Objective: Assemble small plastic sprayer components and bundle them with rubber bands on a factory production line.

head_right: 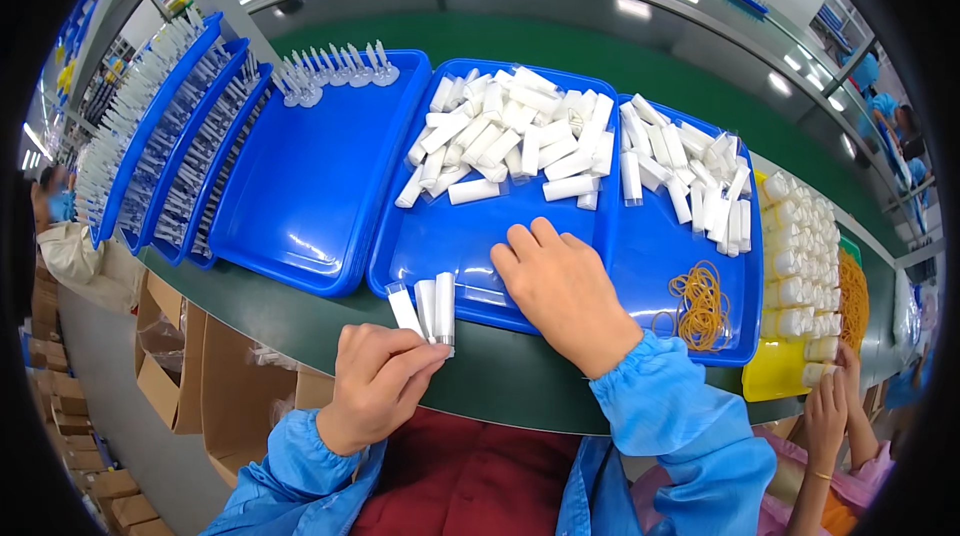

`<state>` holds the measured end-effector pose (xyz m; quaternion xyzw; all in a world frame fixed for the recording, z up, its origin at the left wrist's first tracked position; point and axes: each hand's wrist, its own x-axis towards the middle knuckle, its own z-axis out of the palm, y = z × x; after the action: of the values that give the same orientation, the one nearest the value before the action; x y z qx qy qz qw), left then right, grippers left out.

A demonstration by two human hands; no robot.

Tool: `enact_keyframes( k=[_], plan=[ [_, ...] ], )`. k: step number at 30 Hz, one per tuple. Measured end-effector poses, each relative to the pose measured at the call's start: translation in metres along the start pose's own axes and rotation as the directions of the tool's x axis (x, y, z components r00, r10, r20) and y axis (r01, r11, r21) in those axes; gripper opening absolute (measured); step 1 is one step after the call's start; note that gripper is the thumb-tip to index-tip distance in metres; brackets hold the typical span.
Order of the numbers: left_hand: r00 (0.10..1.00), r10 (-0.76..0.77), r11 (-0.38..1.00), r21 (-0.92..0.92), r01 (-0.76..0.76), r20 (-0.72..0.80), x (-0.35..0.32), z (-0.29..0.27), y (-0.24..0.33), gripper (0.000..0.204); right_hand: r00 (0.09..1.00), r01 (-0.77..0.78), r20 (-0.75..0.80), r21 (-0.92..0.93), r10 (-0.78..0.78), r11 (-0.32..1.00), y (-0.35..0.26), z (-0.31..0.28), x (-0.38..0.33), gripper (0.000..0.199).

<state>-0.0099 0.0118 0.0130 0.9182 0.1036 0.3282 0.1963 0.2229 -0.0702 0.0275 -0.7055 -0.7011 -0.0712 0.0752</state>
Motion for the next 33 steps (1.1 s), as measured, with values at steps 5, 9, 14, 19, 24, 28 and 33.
enact_keyframes(
  k=[5,9,14,19,24,28,33],
  plan=[
    [0.994,0.070,0.998,-0.001,-0.070,0.084,0.006,-0.005,0.009,0.034,0.956,-0.200,-0.038,0.643,0.291,0.739,0.016,-0.009,-0.008,0.032],
    [0.982,0.138,0.990,-0.046,-0.133,0.132,0.013,-0.011,0.024,0.035,0.852,-0.221,0.187,0.975,0.489,0.011,-0.009,-0.016,-0.019,0.050],
    [0.968,0.179,0.983,-0.083,-0.166,0.178,0.018,-0.015,0.032,0.037,0.870,-0.249,0.219,0.968,0.441,0.011,-0.025,-0.019,-0.034,0.055],
    [0.963,0.184,0.981,-0.099,-0.167,0.197,0.022,-0.013,0.036,0.037,0.871,-0.254,0.223,0.967,0.437,0.013,-0.019,-0.018,-0.042,0.051],
    [0.956,0.192,0.980,-0.101,-0.174,0.222,0.021,-0.010,0.036,0.037,0.878,-0.286,0.208,0.950,0.430,0.124,-0.019,-0.020,-0.050,0.052],
    [0.954,0.216,0.976,-0.054,-0.209,0.207,0.021,-0.011,0.036,0.036,0.902,-0.290,0.153,0.907,0.403,0.306,-0.021,-0.025,-0.059,0.056],
    [0.952,0.266,0.963,-0.002,-0.269,0.150,0.013,-0.004,0.040,0.035,0.929,-0.101,-0.098,0.861,0.358,0.499,-0.024,-0.030,-0.062,0.058]
  ],
)
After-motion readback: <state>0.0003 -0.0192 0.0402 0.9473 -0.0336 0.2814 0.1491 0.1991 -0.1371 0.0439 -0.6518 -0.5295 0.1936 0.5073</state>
